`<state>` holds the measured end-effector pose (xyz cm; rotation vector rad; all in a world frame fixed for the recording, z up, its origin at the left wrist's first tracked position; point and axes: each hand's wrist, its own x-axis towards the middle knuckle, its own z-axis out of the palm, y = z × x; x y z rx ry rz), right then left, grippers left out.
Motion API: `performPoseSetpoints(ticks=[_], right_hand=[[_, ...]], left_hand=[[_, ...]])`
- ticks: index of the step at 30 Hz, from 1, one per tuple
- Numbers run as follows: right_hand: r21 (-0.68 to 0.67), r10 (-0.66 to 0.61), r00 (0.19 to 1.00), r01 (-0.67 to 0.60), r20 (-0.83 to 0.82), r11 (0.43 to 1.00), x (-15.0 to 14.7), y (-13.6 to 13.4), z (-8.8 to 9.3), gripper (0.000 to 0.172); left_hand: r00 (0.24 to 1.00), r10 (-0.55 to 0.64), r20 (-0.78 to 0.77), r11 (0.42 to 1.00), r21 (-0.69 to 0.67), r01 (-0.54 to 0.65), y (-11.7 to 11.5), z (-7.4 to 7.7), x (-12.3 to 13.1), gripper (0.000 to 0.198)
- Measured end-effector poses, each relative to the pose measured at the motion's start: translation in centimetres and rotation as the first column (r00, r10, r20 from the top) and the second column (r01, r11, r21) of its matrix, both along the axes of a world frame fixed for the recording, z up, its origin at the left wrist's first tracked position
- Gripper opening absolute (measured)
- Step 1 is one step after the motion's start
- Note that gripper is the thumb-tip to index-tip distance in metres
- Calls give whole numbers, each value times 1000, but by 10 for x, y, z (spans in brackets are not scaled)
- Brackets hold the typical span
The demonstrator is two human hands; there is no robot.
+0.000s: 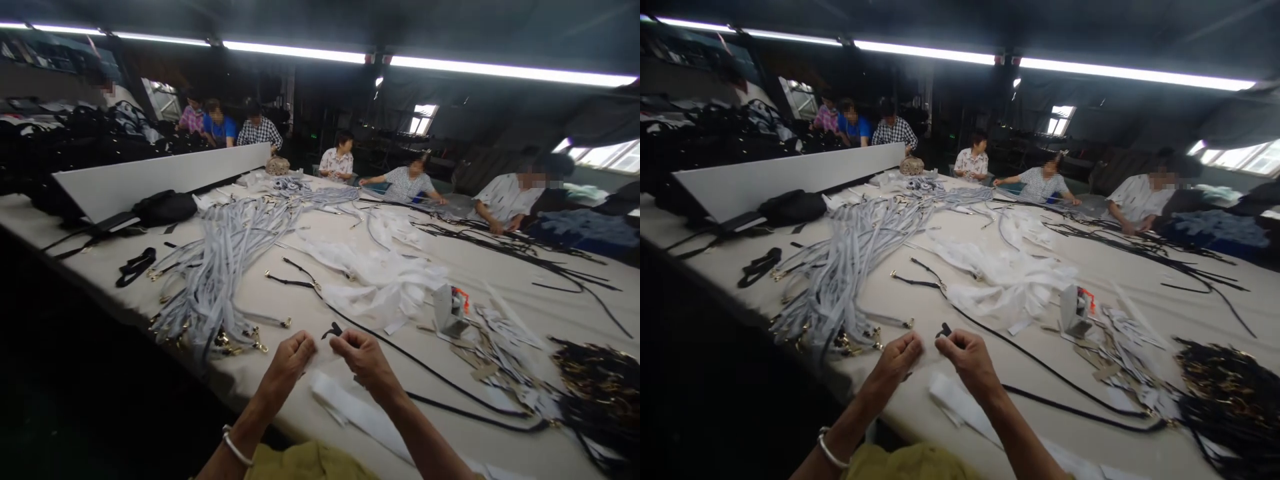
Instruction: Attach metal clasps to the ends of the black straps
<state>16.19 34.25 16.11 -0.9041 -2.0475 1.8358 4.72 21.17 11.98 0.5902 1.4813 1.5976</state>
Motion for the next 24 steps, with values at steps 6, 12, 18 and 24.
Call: performPoseSetpoints(ticks=[6,12,18,24], right_hand=[[-57,-6,1000,5,-17,998,7,7,11,45],[-96,86,983,-102,-160,990,20,5,46,56],[-161,164,975,-187,-150,969,36,-9,86,48],[-137,192,969,-214,-155,967,35,-26,104,50]], left_hand=[[1000,-1,19,994,110,-1,-15,5,-1,48],[960,72,271,984,138,-112,-25,-14,-7,58],[931,105,349,974,154,-167,-35,-29,-3,67],[852,129,507,959,155,-238,-41,-33,2,61]])
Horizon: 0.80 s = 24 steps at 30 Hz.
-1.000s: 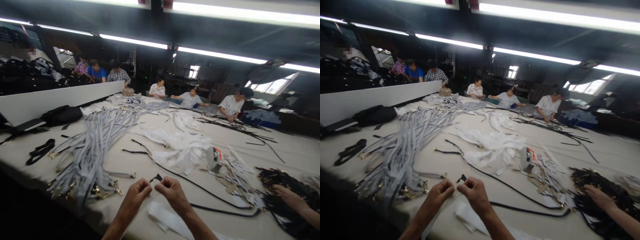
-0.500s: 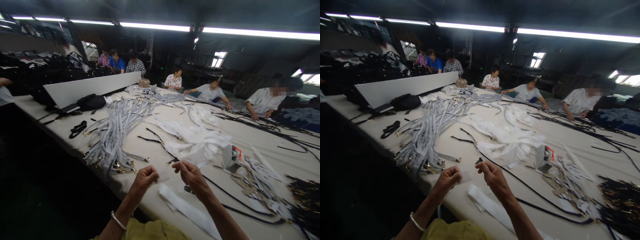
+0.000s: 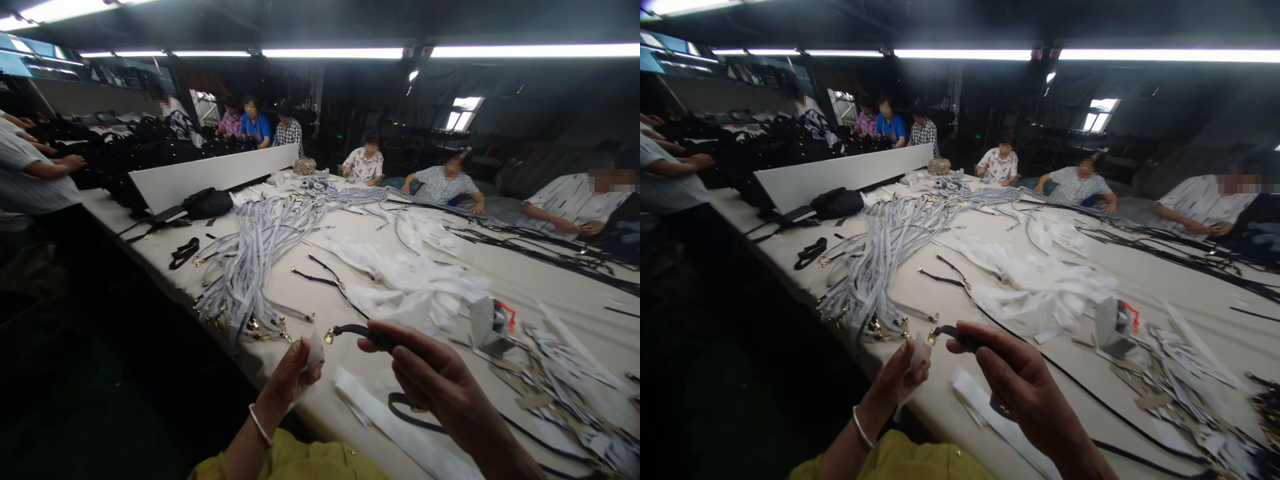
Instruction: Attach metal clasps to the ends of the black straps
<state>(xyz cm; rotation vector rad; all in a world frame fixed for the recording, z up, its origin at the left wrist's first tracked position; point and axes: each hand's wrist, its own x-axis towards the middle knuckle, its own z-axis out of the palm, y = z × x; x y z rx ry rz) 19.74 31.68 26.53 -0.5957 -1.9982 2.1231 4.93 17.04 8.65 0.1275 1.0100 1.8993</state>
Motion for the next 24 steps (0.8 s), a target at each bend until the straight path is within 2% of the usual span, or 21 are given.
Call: performPoseSetpoints(ticks=[5,9,14,18,24], right_hand=[[-13,-59,998,59,13,998,-4,-13,12,49],[15,-86,996,85,35,996,-8,-18,14,48],[17,37,998,-38,48,999,-15,-22,8,47],[28,20,997,-22,73,999,-18,-27,2,48],[43,108,989,-113,105,993,-21,-23,-9,50]], left_hand=[[1000,-10,5,1000,20,10,-5,1,1,59],[1000,-16,-1,999,35,16,-9,0,3,59],[999,16,28,997,75,-18,-13,-5,3,61],[999,25,38,999,40,-26,-15,-7,1,58],[1000,5,-26,1000,29,-4,-16,-7,-6,67]])
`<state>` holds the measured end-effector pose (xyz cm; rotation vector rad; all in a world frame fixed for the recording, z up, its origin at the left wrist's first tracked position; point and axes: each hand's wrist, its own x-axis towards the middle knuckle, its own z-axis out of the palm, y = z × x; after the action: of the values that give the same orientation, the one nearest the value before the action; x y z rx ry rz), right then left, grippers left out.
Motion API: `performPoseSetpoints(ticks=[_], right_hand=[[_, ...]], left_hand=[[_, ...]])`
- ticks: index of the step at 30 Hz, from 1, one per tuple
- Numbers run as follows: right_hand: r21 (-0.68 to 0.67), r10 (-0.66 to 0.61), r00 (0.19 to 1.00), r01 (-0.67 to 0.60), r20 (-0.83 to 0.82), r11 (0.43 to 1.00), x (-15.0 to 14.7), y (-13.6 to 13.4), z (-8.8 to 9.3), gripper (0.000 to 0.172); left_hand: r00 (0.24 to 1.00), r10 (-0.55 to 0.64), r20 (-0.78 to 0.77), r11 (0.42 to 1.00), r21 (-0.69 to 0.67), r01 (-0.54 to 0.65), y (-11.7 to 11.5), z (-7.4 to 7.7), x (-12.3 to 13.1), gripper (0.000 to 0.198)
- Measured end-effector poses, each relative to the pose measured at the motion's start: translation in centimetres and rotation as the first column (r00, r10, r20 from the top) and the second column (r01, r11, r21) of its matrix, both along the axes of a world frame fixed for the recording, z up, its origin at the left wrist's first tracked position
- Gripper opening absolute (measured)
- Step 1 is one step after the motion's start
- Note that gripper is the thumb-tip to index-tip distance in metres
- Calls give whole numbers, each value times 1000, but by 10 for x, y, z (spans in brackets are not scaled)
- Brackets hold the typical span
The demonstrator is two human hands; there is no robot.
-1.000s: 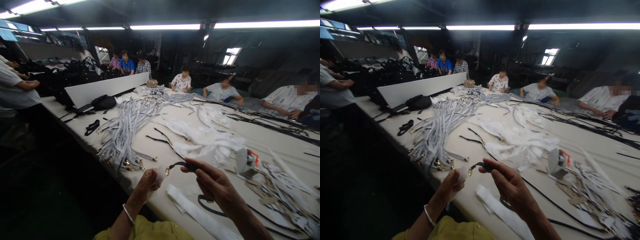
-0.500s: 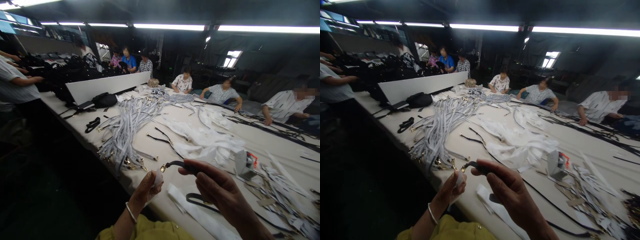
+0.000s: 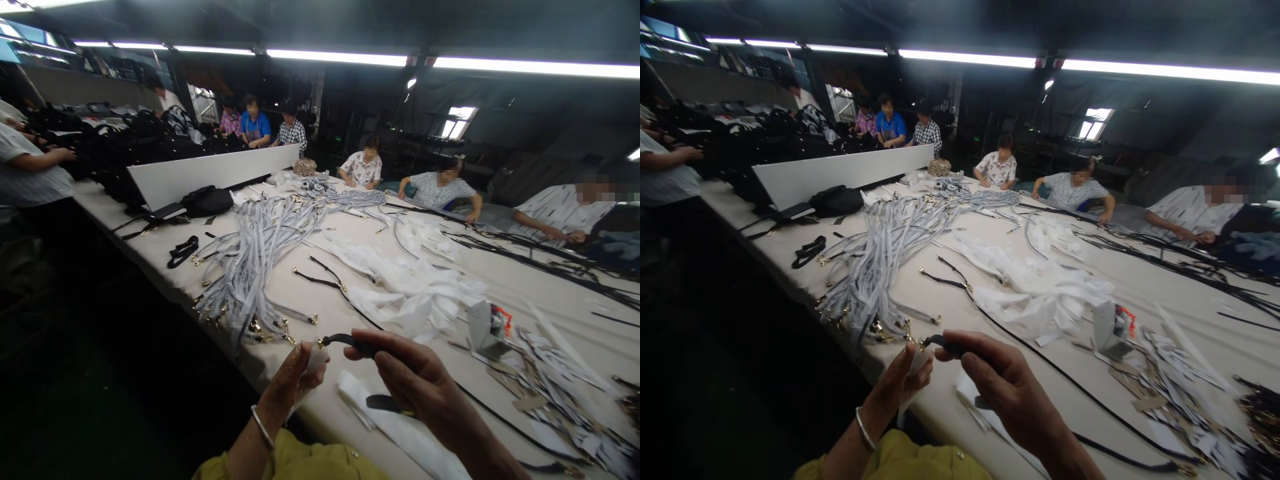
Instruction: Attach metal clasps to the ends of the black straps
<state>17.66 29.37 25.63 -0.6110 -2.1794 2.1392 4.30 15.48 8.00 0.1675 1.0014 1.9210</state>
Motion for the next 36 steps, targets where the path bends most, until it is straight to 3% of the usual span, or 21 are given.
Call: performPoseSetpoints(ticks=[2,5,9,11,15,19,23,26,29,33,36], right_hand=[[1,20,999,-20,31,1000,-2,5,-3,50],[48,126,988,-131,87,990,-6,13,-7,50],[187,218,960,-251,176,950,-15,25,-21,52],[140,225,951,-258,213,956,-21,30,-34,53],[-195,340,922,-305,186,932,-31,37,-62,55],[-381,312,945,-255,95,889,-34,36,-85,41],[-366,119,990,-84,73,927,-37,30,-99,31],[-210,27,995,-6,95,978,-42,24,-103,31],[-29,-36,989,41,143,999,-48,16,-109,27],[217,-150,982,122,115,969,-53,8,-132,16],[391,-118,988,69,103,918,-55,12,-162,15]], left_hand=[[993,-53,-108,998,25,56,0,3,-9,72],[912,-242,-332,965,18,263,-1,12,-29,73],[786,-403,-468,911,-126,392,0,31,-49,36],[708,-454,-542,890,-230,394,2,41,-51,23],[535,-377,-756,926,-309,217,11,50,-48,16],[270,-249,-930,963,-267,-33,14,38,-44,35],[1,-52,-999,991,-52,-126,10,28,-42,61],[-143,-17,-990,961,23,-275,10,32,-37,53],[-132,-196,-972,915,-133,-381,15,39,-28,37],[129,-442,-888,811,-457,-366,21,34,-18,28],[252,-551,-795,749,-605,-272,23,9,-17,29]])
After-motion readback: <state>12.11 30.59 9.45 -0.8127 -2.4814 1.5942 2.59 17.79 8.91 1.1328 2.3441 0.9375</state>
